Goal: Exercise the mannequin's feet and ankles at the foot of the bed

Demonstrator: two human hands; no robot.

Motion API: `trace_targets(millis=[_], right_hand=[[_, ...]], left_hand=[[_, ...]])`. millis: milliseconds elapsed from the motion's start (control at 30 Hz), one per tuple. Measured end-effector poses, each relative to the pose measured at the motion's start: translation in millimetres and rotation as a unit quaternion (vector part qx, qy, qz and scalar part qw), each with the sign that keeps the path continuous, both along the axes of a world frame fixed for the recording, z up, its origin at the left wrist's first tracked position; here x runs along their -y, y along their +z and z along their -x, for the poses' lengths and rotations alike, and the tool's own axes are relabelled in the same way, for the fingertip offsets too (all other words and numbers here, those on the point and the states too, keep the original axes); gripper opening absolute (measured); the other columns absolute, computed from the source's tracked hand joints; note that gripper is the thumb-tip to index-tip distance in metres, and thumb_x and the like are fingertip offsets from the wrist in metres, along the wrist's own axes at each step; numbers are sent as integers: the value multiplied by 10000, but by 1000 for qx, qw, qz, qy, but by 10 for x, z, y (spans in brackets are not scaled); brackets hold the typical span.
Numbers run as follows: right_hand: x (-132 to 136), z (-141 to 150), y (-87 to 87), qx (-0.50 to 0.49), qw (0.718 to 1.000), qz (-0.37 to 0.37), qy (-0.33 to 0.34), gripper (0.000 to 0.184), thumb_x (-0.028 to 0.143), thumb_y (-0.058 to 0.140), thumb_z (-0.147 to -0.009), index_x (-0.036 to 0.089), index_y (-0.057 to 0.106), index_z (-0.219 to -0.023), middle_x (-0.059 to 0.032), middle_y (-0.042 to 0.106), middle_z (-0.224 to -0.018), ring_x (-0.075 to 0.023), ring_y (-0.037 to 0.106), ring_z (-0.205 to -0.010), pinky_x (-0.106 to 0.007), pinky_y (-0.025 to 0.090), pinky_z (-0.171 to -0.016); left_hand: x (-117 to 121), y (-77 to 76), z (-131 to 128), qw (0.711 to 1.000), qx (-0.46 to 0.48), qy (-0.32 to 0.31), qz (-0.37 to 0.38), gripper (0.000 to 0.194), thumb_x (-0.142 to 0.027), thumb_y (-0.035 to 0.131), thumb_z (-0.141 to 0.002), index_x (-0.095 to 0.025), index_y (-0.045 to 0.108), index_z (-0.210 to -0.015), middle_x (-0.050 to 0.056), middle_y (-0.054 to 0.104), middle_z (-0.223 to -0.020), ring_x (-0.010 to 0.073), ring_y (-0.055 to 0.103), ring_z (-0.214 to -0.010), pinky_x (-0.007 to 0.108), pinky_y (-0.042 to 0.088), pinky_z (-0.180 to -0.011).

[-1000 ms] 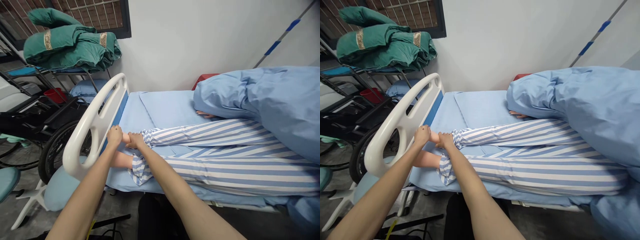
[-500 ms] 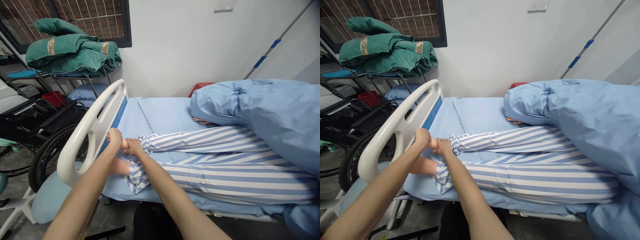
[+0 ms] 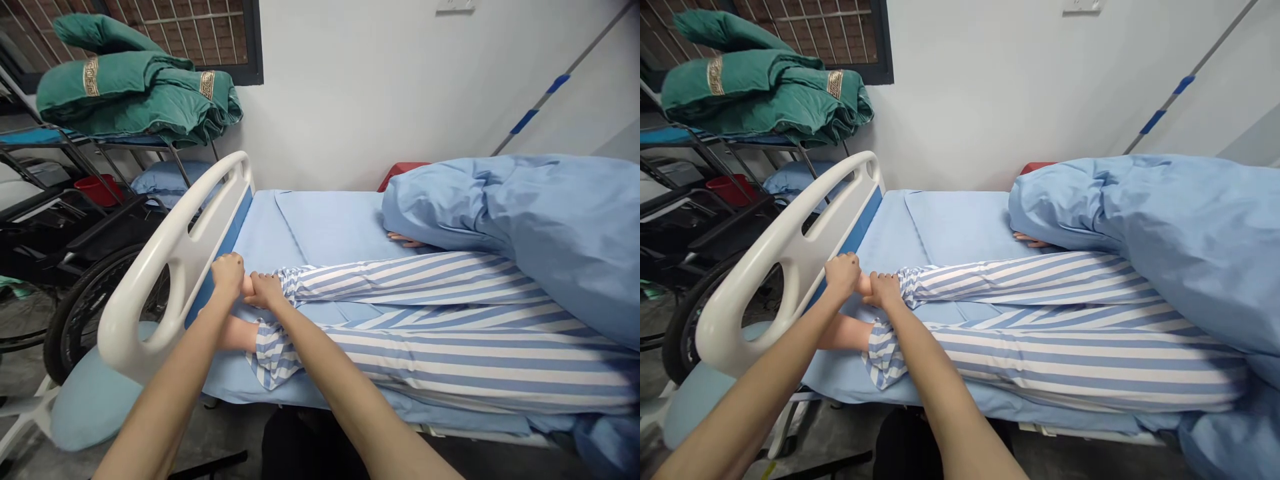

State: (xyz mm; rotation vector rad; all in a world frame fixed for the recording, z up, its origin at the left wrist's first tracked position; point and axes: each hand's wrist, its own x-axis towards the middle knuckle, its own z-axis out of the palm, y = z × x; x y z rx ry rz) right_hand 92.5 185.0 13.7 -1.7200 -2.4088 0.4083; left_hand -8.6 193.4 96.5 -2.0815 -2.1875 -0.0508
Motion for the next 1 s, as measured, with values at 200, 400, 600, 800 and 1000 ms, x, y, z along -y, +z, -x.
trace_targets(millis=[200, 400, 600, 800, 1000], right_hand=[[9, -5, -3, -3, 1000, -4, 4, 619, 582, 677, -691, 188, 448, -1110, -113, 582, -1140, -288, 531, -1087, -423, 369, -943], [47, -7, 13, -9, 1000, -7, 5, 602, 569, 683, -690, 183, 461, -1095, -114, 581, -1140, -300, 530, -1087, -430, 374, -939], [70, -4, 23, -15, 1000, -18, 2, 630, 566, 694, -677, 177, 466, -1118, -112, 586, -1135, -300, 536, -1078, -433, 378, -934], [79, 5, 41, -14, 1000, -13, -1, 630, 559, 703, -669, 173, 474, -1110, -117, 583, -1136, -296, 529, -1097, -428, 367, -943], [68, 4, -17, -21, 999, -33, -5, 613, 575, 690, -674, 176, 475, -1086, -108, 597, -1101, -289, 548, -1058, -413, 382, -918]], left_hand=[[118, -22, 17, 998, -44, -4, -41, 382, -51, 222, -882, -14, 509, -1132, 209, 595, -972, 281, 590, -945, 340, 503, -741], [338, 67, 30, 999, -51, -1, -14, 426, -27, 185, -882, 7, 484, -1183, 219, 548, -1074, 245, 616, -872, 304, 511, -723], [400, 173, 81, 998, -58, 4, 28, 458, -24, 209, -884, 102, 392, -1285, 241, 606, -970, 280, 634, -902, 343, 524, -734], [347, 224, 131, 998, -59, 12, 31, 433, -185, 244, -949, 37, 542, -1170, 216, 639, -859, 300, 647, -880, 384, 518, -745], [187, 292, 76, 993, -92, 17, 71, 371, -147, 329, -906, -76, 685, -982, 190, 657, -924, 274, 646, -865, 398, 512, -746]])
